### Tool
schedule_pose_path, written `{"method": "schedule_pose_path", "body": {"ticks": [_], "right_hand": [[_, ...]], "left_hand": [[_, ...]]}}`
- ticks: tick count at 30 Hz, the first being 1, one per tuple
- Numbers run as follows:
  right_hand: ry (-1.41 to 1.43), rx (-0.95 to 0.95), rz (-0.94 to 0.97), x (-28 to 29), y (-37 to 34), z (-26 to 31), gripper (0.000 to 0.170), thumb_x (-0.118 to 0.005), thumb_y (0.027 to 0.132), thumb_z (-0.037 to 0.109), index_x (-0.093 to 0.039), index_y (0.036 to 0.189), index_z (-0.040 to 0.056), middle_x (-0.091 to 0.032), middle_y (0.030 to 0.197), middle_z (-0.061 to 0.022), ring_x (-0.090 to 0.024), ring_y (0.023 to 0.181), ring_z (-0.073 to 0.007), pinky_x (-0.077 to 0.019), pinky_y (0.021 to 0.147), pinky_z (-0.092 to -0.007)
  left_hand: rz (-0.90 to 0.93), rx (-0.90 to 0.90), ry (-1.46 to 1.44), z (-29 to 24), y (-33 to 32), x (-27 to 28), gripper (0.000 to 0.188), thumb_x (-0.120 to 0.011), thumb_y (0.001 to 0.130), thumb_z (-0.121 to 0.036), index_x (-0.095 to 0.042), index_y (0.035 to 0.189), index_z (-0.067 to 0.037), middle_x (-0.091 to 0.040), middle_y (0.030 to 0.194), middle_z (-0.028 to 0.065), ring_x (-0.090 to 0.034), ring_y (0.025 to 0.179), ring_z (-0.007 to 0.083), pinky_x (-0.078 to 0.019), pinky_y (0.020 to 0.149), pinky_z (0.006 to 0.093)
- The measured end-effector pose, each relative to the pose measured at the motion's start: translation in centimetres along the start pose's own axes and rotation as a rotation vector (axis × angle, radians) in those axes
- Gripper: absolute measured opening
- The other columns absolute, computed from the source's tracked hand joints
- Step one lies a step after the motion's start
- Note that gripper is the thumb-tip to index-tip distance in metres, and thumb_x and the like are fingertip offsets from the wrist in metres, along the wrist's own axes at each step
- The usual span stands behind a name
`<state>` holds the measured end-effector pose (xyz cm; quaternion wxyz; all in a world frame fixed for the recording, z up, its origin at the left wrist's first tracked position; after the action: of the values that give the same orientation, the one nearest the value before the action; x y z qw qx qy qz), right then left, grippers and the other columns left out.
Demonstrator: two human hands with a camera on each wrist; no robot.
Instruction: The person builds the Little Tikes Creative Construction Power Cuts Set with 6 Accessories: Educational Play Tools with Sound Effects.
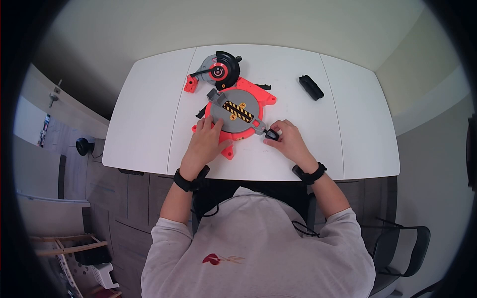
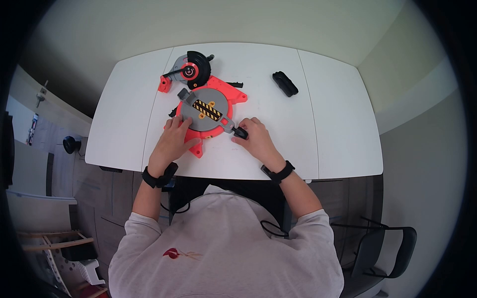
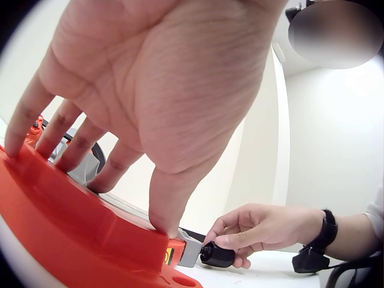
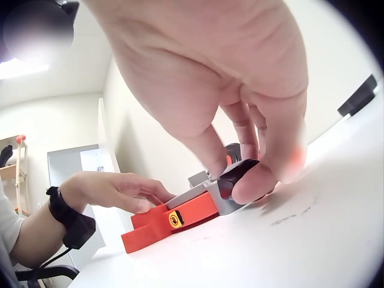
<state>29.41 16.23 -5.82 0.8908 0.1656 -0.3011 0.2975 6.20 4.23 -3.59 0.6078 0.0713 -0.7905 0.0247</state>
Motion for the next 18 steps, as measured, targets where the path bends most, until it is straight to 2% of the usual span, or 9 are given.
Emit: {"method": "schedule_pose_path", "body": {"ticks": [5,8,11,18], "right_hand": [[0.018,-0.011,0.002,-0.45,0.04,-0.89,0.032,-0.08,0.088,0.013,-0.064,0.112,-0.0019,-0.071,0.099,-0.0212,-0.07,0.084,-0.038,-0.0561,0.074,-0.0444],[0.144,-0.08,0.06,-0.71,0.14,-1.32,0.038,-0.08,0.088,0.013,-0.061,0.117,-0.0013,-0.07,0.101,-0.0214,-0.07,0.088,-0.0382,-0.0557,0.078,-0.0452],[0.028,0.023,-0.026,-0.87,0.06,-1.21,0.039,-0.079,0.088,0.012,-0.06,0.119,-0.001,-0.071,0.101,-0.0211,-0.069,0.092,-0.0385,-0.0552,0.081,-0.0456],[-0.01,0.023,0.003,-0.81,0.07,-1.3,0.031,-0.078,0.09,0.012,-0.064,0.115,-0.0017,-0.071,0.102,-0.0211,-0.069,0.091,-0.0397,-0.0554,0.081,-0.0468]], "left_hand": [[-0.001,0.009,-0.001,0.12,0.04,-0.19,0.075,-0.083,0.086,-0.036,-0.053,0.146,-0.001,-0.047,0.148,0.0306,-0.049,0.132,0.0459,-0.046,0.111,0.0509],[-0.001,0.001,-0.001,-0.09,-0.06,0.04,0.075,-0.083,0.086,-0.035,-0.053,0.145,-0.001,-0.047,0.148,0.0304,-0.049,0.132,0.0463,-0.046,0.111,0.0512],[0.008,0.005,-0.011,-0.18,-0.03,0.19,0.075,-0.083,0.086,-0.035,-0.053,0.145,-0.001,-0.047,0.148,0.0304,-0.048,0.132,0.0466,-0.0459,0.111,0.0514],[0.007,0.006,-0.008,-0.13,0.02,0.13,0.074,-0.083,0.086,-0.036,-0.053,0.145,-0.001,-0.047,0.148,0.0307,-0.048,0.132,0.0465,-0.0455,0.111,0.0516]]}}
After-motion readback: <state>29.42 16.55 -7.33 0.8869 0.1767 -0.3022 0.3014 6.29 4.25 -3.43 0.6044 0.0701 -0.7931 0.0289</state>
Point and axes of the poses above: each hand's wrist, its own y-axis towards the middle knuckle, its own x-axis out of the back of the hand, z = x × y, the point moved 5 cm from there along y, towards the middle knuckle
